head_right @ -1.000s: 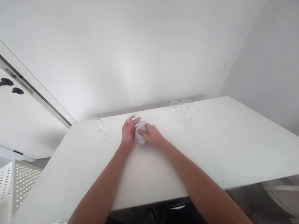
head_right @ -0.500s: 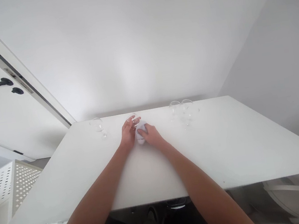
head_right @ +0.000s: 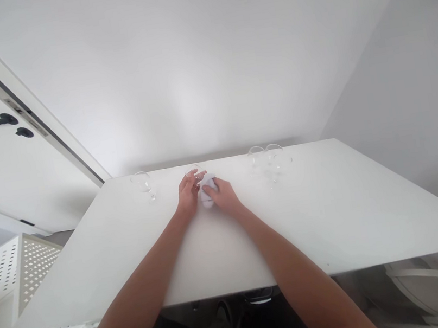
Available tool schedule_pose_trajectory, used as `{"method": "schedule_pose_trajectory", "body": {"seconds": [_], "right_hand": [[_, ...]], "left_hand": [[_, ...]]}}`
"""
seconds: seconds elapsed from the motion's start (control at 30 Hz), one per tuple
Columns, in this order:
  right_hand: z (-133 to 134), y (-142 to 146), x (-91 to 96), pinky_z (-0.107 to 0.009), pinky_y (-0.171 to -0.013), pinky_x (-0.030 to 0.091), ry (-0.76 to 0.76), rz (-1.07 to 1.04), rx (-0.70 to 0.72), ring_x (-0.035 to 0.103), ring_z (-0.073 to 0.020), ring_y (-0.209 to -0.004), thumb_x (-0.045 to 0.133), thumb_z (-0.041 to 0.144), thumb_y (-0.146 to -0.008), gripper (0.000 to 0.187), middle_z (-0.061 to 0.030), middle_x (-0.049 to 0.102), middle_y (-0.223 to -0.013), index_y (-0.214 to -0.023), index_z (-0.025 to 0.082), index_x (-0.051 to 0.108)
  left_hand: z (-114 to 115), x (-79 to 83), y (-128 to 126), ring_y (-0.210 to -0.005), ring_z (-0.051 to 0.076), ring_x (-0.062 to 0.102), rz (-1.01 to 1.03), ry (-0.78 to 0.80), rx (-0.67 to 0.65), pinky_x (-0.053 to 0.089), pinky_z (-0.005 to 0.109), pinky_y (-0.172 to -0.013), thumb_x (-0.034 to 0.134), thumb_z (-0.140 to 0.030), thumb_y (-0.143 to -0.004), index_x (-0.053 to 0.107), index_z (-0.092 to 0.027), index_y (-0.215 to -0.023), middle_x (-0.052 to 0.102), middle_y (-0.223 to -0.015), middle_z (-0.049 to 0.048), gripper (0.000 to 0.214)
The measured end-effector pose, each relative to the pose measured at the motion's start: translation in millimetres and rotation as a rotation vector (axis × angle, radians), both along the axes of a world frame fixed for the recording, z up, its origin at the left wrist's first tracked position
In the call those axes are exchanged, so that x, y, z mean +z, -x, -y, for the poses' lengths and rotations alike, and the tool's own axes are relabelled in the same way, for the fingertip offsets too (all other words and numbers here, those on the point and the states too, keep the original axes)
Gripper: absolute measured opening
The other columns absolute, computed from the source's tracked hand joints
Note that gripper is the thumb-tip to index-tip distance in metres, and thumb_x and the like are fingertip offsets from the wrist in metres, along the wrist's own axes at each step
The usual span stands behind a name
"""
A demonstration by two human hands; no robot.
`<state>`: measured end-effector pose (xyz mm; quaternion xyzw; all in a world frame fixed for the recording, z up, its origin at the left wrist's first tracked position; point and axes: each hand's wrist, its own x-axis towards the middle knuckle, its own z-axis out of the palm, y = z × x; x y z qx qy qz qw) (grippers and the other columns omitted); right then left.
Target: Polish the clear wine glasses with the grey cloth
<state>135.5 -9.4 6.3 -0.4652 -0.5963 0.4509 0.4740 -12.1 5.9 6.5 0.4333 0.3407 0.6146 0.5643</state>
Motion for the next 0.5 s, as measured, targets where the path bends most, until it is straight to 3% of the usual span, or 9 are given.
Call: {"method": "schedule_pose_trajectory", "body": {"seconds": [0.07, 0.1, 0.27, 0.33, 0.4, 0.5], "right_hand": [[-0.4, 1.8, -1.0, -0.033, -0.065, 0.045, -0.132, 0.141, -0.088, 0.057, -0.0195, -0.071, 0.07, 0.055, -0.08, 0.035, -0.0032, 0.067, -0.078, -0.088, 0.021, 0.066], [-0.4, 1.8, -0.6, -0.033, -0.065, 0.045, -0.127, 0.143, -0.085, 0.057, -0.0194, -0.072, 0.071, 0.054, -0.079, 0.035, -0.0032, 0.066, -0.079, -0.088, 0.021, 0.066], [0.2, -4.9, 6.0, -0.029, -0.049, 0.036, 0.285, -0.292, 0.216, 0.053, -0.0164, -0.06, 0.071, 0.059, -0.08, 0.041, -0.0039, 0.063, -0.075, -0.088, 0.019, 0.065], [0.2, -6.6, 6.3, -0.029, -0.048, 0.035, 0.38, -0.404, 0.268, 0.051, -0.0153, -0.057, 0.07, 0.061, -0.081, 0.043, -0.0042, 0.061, -0.072, -0.085, 0.019, 0.063], [-0.1, -5.5, 4.4, -0.029, -0.048, 0.035, 0.344, -0.373, 0.23, 0.051, -0.0157, -0.056, 0.069, 0.062, -0.081, 0.044, -0.0042, 0.061, -0.071, -0.084, 0.019, 0.063], [-0.2, -0.5, 0.6, -0.031, -0.056, 0.042, 0.063, -0.108, 0.046, 0.057, -0.0192, -0.066, 0.071, 0.059, -0.079, 0.04, -0.005, 0.065, -0.077, -0.087, 0.02, 0.066]], "left_hand": [[-0.8, -1.4, 0.3, -0.118, 0.028, 0.065, -0.01, -0.001, 0.02, 0.046, 0.042, -0.097, 0.065, -0.06, -0.088, 0.064, -0.022, -0.121, 0.071, -0.126, 0.0135, 0.05], [-1.1, -1.8, 0.6, -0.117, 0.028, 0.065, -0.004, -0.005, 0.013, 0.046, 0.042, -0.097, 0.065, -0.059, -0.088, 0.064, -0.022, -0.121, 0.072, -0.125, 0.0137, 0.05], [-0.5, 0.0, 2.0, -0.118, 0.031, 0.065, 0.041, -0.023, -0.067, 0.046, 0.043, -0.096, 0.066, -0.061, -0.086, 0.064, -0.021, -0.118, 0.072, -0.124, 0.0146, 0.051], [0.2, 1.2, 1.8, -0.119, 0.031, 0.065, 0.052, -0.034, -0.08, 0.046, 0.043, -0.096, 0.067, -0.061, -0.086, 0.064, -0.021, -0.118, 0.072, -0.124, 0.0146, 0.051], [0.5, 2.0, 1.2, -0.12, 0.031, 0.065, 0.055, -0.039, -0.085, 0.047, 0.043, -0.095, 0.066, -0.062, -0.086, 0.064, -0.021, -0.119, 0.071, -0.125, 0.0146, 0.052], [0.2, 1.6, 0.9, -0.12, 0.031, 0.064, 0.051, -0.028, -0.062, 0.047, 0.043, -0.096, 0.066, -0.06, -0.087, 0.063, -0.022, -0.121, 0.071, -0.127, 0.0145, 0.052]]}}
